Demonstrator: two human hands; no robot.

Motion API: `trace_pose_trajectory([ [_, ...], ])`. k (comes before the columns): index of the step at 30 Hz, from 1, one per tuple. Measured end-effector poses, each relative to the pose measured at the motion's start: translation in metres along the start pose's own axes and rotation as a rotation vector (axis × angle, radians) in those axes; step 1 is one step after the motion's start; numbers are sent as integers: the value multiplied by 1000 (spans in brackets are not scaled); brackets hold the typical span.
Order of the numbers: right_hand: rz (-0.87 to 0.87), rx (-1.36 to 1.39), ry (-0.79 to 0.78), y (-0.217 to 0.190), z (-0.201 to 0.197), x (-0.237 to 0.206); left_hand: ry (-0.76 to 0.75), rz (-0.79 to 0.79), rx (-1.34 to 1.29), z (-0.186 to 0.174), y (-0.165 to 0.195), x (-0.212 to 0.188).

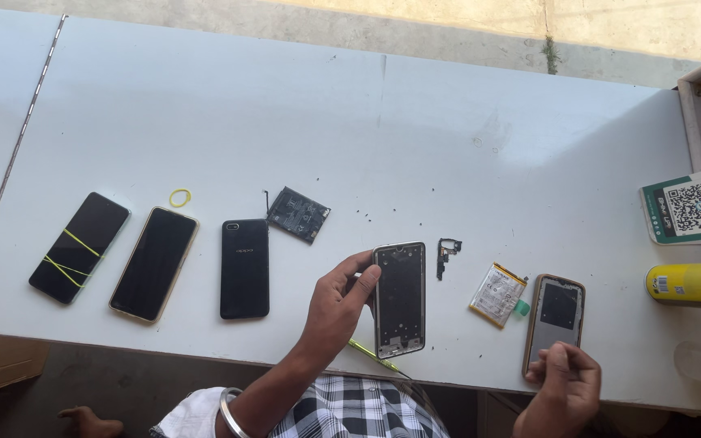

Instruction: The person disassembles a smartphone on a white table, using a screwdriver and tweezers to remove screws and internal components. They remove the motherboard and set it aside, then open a second phone to remove its battery and back cover.

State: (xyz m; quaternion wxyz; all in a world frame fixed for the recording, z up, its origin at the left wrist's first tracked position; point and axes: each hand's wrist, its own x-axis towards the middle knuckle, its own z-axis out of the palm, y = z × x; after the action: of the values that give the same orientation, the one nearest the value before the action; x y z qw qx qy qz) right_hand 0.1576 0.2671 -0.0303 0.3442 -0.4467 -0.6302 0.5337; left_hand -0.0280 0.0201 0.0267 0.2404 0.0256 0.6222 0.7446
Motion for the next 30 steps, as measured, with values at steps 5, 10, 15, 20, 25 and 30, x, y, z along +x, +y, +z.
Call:
trace_pose_trajectory([
  [5,-429,-414,-670,-39,54,-42,-68,-33,-11,14,2,-13],
  [10,44,-435,-862,-86,108,-67,-101,-101,-148,12,11,-20],
  [15,71,-189,-942,-93,120,-60,-141,-22,-264,3,10,-23],
  [20,162,-196,-1005,-81,123,-51,-81,-24,-259,1,6,-25],
  [25,113,-135,-912,-72,113,-44,76,110,-108,-20,13,-20],
  [30,177,-254,-863,-58,115,-17,508,234,-160,-95,20,-26],
])
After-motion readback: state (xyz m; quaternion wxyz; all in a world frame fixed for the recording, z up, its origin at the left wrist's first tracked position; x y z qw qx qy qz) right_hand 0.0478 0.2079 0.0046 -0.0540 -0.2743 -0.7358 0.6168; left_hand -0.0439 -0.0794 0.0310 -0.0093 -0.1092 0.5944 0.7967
